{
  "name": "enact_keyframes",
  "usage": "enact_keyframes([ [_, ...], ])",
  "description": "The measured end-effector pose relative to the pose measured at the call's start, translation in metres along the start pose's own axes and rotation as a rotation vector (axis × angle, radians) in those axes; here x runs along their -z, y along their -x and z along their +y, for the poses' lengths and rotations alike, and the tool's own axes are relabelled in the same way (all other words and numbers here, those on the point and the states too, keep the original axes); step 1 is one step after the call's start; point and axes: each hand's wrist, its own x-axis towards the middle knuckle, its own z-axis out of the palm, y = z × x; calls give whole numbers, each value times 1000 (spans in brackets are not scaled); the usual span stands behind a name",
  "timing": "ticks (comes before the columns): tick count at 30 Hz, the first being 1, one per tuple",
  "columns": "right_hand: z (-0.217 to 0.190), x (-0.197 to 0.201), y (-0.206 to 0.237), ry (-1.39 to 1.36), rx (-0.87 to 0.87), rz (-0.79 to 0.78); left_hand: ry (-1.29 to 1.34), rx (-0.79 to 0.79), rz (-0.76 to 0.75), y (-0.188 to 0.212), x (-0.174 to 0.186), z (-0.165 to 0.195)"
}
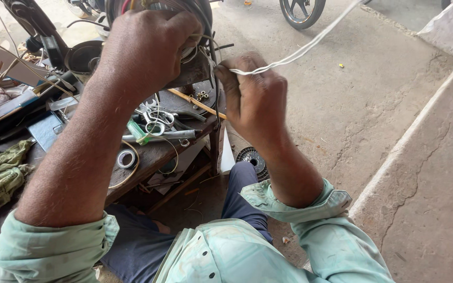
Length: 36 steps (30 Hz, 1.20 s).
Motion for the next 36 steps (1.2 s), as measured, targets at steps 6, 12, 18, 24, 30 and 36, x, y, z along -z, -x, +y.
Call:
enact_keyframes([
  [6, 6, 1, -26, 63, 71, -140, 51, 4, 51, 1, 1, -1],
  [12, -13, 8, -64, 312, 189, -304, 62, 35, 65, 6, -3, -7],
  [18, -26, -7, -84, 375, 273, -364, 77, 101, 88, 10, -6, -8],
  [24, -33, -13, -79, 333, 306, -346, 137, 125, 49, 9, -1, -12],
  [30, -24, -37, -33, 63, 114, -132, 191, 108, 168, 12, 3, -13],
  [36, -28, -32, -14, -73, -9, -111, 345, 108, 451, 31, 3, -9],
])
